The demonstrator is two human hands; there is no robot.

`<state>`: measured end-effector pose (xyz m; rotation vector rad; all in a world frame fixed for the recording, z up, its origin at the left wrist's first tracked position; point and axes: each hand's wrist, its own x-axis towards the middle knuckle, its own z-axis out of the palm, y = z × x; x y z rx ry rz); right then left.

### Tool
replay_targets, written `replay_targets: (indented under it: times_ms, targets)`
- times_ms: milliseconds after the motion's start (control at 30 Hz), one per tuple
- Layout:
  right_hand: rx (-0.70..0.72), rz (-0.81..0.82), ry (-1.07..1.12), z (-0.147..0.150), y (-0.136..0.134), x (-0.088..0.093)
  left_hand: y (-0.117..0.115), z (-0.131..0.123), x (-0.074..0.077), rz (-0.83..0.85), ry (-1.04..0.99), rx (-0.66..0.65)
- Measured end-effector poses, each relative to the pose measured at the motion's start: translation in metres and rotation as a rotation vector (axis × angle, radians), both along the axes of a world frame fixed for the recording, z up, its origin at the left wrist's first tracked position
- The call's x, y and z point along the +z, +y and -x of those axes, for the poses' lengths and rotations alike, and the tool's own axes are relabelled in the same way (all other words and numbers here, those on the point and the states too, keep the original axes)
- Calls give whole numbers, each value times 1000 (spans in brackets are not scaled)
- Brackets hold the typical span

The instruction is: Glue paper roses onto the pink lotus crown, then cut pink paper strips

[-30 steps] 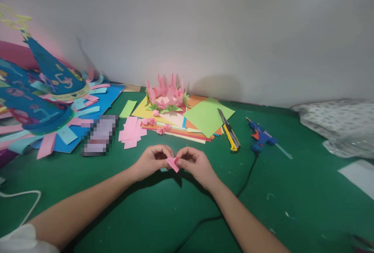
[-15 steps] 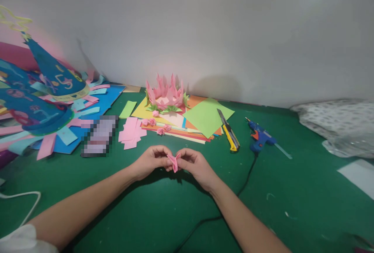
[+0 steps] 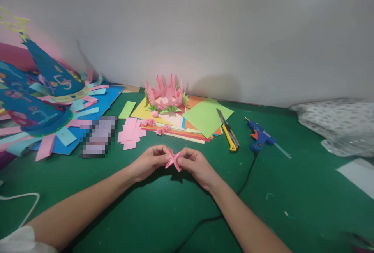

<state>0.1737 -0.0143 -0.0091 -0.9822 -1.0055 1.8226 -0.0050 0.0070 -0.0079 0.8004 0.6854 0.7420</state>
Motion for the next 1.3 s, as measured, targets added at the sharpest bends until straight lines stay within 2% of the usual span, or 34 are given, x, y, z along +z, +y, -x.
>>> replay_targets:
  times_ms: [467, 1000, 1300]
  targets:
    - [-25, 68, -25, 2, 2, 1, 0, -3, 2, -117, 116, 0]
    - [-66, 41, -15, 4, 1, -1, 1, -1, 1, 50, 21, -10]
    - [-91, -48, -152, 5, 0, -2, -1, -2, -4, -71, 23, 1]
